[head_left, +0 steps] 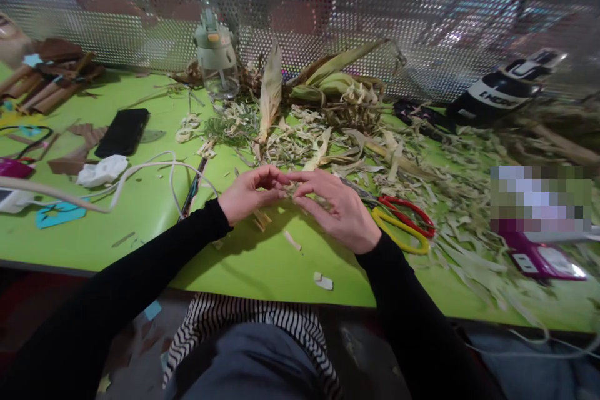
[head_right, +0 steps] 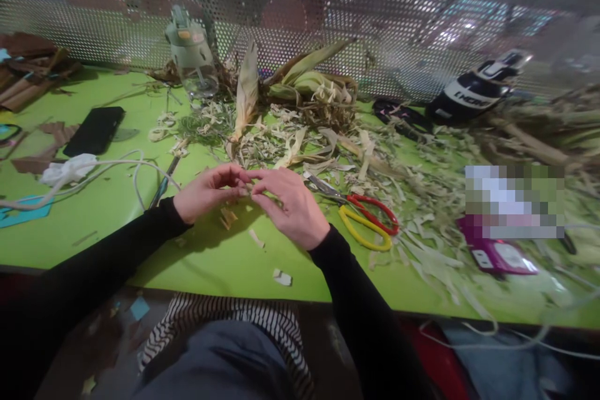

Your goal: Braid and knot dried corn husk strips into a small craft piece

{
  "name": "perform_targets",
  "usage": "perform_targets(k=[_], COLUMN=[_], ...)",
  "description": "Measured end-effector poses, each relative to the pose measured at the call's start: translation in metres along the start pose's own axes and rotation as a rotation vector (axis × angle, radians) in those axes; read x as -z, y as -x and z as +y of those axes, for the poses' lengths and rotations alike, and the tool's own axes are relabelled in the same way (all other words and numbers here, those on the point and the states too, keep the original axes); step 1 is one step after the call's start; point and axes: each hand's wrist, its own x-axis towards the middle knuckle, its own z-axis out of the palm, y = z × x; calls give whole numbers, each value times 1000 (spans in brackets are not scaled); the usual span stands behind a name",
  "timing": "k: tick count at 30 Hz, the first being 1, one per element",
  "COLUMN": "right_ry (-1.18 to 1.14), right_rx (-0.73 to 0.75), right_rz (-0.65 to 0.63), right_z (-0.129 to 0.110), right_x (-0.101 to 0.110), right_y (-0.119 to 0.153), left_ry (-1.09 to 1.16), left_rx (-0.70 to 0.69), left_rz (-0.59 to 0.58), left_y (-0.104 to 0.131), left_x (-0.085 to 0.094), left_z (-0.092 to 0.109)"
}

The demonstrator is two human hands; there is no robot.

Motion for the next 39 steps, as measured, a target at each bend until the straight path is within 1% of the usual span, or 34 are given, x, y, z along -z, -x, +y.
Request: perform_targets(k=[3, 5, 7, 10, 14, 16, 18, 21, 24, 28, 33, 36, 39], right_ry=[33, 16, -13, -134, -340, -437, -570, -750, -847, -838, -789, -746, -743], right_rx=[78, 92, 76, -26, -220, -285, -315, -325, -334, -320, -299, -340, -383], right_rz=[11, 9, 8, 31, 166, 208, 202, 171, 131, 89, 145, 186, 226], right_z=[-1, -2, -2, -4, -3, -1, 2, 5, 6, 4, 4, 6, 7], right_x=[1, 1, -1, -4, -5, -5, -5, -8, -12, -15, -16, -17, -19], right_y=[-1, -2, -2, -1, 2, 2, 2, 3, 4, 4, 4, 3, 3], left_ry=[-64, -105, -137, -170, -228, -242, -179, 26, 168, 308, 388, 392, 376], left_rx=[-35, -43, -51, -41, -33, -30, -2, 58, 51, 44, -23, -57, -26], left_rz=[44, 65, 80, 80, 26, -1, -20, -38, -4, 60, 111, 99, 58], left_y=[-1, -1, -1, 0, 4, 5, 6, 6, 6, 8, 9, 10, 11], left_x=[3, 3, 3, 2, 0, -2, -3, -4, -6, -11, -16, -14, -12], left_z=[0, 0, 1, 1, 1, 2, 4, 8, 10, 9, 7, 8, 9])
